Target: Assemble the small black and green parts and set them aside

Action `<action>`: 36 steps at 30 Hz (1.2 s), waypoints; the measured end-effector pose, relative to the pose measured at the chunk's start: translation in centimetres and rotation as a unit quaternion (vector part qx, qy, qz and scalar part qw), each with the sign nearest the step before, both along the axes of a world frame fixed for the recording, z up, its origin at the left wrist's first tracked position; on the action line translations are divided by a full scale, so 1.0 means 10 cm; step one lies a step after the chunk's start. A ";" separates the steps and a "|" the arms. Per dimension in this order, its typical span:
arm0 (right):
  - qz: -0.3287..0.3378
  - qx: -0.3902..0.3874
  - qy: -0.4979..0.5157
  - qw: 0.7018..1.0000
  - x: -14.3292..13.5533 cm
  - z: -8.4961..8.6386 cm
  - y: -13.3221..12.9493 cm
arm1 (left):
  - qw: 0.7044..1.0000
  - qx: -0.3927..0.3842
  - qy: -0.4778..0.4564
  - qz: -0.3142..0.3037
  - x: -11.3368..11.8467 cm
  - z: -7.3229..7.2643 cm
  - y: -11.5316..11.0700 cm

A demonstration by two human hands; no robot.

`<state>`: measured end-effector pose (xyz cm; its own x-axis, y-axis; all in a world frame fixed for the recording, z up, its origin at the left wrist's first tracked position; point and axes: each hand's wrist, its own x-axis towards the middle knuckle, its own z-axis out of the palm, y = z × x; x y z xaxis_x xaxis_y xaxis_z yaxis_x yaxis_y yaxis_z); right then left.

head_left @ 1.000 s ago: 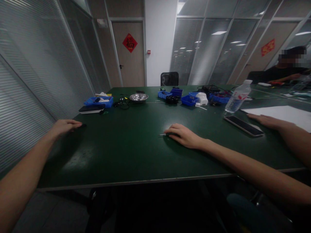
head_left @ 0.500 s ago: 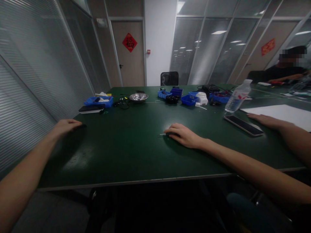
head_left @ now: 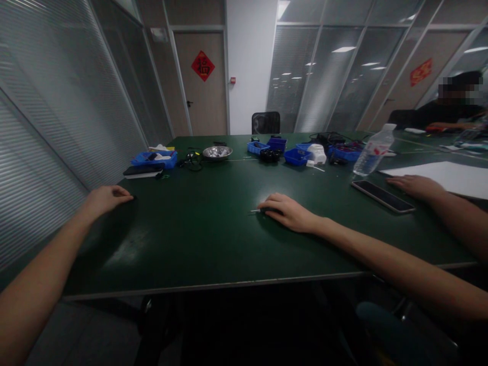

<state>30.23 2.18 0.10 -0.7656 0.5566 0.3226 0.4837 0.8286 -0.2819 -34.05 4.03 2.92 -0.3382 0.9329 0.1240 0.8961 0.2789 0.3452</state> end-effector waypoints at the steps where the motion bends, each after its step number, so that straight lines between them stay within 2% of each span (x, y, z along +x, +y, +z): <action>1: 0.001 0.000 0.001 1.000 0.00 0.00 0.00 | 1.000 0.002 -0.001 0.000 0.01 0.01 -0.01; 7: 0.005 0.003 -0.001 1.000 0.01 -0.03 0.02 | 1.000 -0.018 0.014 0.013 0.04 0.03 -0.04; 14: 0.007 0.003 -0.002 1.000 0.02 -0.04 0.02 | 1.000 -0.011 0.027 -0.003 0.08 0.07 -0.04; 20: 0.006 0.004 0.000 1.000 0.01 -0.02 0.01 | 0.999 -0.027 0.032 -0.010 0.04 0.04 -0.01; 23: 0.003 0.003 0.005 1.000 0.01 -0.02 0.00 | 0.999 -0.004 0.037 -0.040 0.13 0.04 -0.02; 26: 0.001 0.002 0.007 1.000 0.02 -0.02 0.00 | 0.992 0.038 0.023 -0.115 0.42 0.07 -0.03; 28: 0.003 0.003 0.010 1.000 0.02 -0.02 0.00 | 0.984 0.063 -0.001 -0.166 0.73 0.09 -0.05; 32: 0.011 0.003 0.013 1.000 0.01 -0.01 -0.01 | 0.953 0.064 -0.076 -0.287 1.58 0.10 -0.18; 36: 0.012 0.000 0.026 1.000 0.01 -0.03 -0.02 | 0.894 0.047 -0.133 -0.425 2.49 0.00 -0.32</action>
<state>30.33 1.97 -0.15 -0.7613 0.5380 0.3619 0.4478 0.8399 -0.3066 -9.20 0.79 2.96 0.4591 0.8567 0.2351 0.6538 -0.5050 0.5635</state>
